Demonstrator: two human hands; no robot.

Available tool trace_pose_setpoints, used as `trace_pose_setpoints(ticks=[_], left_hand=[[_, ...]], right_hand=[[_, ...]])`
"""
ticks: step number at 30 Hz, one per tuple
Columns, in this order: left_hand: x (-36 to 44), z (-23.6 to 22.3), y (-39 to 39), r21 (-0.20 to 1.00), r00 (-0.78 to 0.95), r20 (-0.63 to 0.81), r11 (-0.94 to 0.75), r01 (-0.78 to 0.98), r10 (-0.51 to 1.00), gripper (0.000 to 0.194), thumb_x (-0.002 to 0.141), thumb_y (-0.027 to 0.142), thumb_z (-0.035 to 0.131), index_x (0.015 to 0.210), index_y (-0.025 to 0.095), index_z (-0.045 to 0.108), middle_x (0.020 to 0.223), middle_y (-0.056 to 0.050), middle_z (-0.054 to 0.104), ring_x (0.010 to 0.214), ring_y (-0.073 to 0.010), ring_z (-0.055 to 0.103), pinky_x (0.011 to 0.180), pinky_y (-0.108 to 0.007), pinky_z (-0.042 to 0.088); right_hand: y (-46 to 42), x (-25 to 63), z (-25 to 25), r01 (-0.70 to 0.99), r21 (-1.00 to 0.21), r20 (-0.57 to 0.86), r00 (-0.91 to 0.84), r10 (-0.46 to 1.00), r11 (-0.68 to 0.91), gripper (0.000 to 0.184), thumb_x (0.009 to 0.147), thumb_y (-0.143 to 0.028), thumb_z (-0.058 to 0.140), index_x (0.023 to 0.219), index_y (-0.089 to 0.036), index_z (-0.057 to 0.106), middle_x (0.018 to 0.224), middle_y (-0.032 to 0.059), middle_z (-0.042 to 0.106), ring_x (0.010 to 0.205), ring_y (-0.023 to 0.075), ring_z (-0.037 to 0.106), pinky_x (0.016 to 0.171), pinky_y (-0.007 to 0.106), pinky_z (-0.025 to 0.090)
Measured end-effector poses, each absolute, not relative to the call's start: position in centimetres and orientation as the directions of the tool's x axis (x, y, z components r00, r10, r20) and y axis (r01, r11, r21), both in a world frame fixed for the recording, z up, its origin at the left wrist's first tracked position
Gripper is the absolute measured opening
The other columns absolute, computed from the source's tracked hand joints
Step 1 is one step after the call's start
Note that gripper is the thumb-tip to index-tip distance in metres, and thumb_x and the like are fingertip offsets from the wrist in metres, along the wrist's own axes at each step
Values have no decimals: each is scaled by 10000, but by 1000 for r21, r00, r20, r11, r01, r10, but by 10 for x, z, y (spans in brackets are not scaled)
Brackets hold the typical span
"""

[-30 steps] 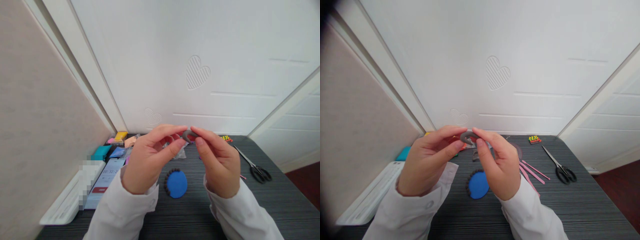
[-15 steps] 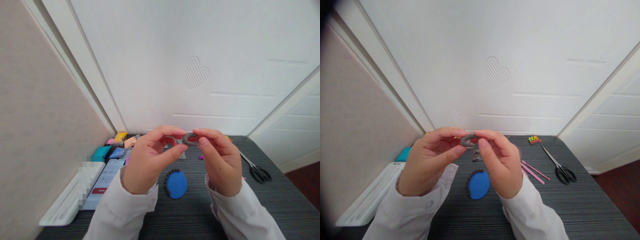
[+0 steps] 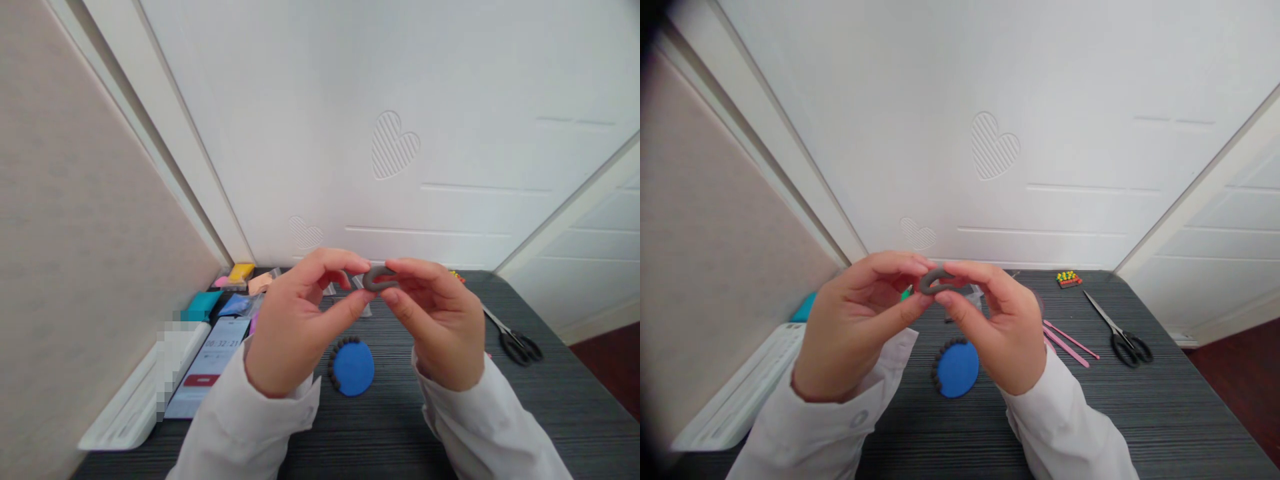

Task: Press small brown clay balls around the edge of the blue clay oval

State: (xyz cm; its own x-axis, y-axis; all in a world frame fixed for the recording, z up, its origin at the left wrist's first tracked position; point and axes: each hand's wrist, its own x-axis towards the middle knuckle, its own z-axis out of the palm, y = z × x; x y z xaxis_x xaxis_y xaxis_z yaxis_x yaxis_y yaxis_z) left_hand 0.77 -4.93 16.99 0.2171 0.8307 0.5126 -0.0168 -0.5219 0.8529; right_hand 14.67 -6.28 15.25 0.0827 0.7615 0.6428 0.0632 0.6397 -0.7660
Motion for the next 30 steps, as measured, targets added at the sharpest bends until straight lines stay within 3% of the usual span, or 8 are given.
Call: trace_pose_setpoints(ticks=[5, 20, 30], left_hand=[[3, 170, -49, 869, 255, 480, -496, -3, 839, 359, 662, 153, 617, 1008, 224, 551, 995, -42, 583, 836, -143, 539, 747, -277, 452], [2, 174, -50, 697, 211, 656, -689, 200, 725, 327, 617, 128, 650, 908, 275, 633, 910, -6, 629, 849, -154, 552, 754, -259, 439], [3, 173, -51, 716, 190, 656, -682, 146, 730, 321, 620, 135, 647, 900, 291, 636, 897, -3, 632, 844, -154, 556, 747, -260, 434]], right_hand=[[-64, 147, 153, 103, -754, 657, 92, 748, 649, 274, 689, -145, 600, 939, -255, 576, 887, -11, 632, 796, 128, 593, 721, 292, 505], [-66, 145, 155, 143, -730, 683, 116, 721, 668, 289, 698, -129, 585, 946, -277, 576, 876, -22, 624, 770, 113, 580, 707, 274, 504], [-68, 145, 156, 185, -713, 700, 130, 702, 676, 285, 687, -159, 604, 942, -285, 581, 853, -24, 628, 759, 119, 582, 690, 277, 503]])
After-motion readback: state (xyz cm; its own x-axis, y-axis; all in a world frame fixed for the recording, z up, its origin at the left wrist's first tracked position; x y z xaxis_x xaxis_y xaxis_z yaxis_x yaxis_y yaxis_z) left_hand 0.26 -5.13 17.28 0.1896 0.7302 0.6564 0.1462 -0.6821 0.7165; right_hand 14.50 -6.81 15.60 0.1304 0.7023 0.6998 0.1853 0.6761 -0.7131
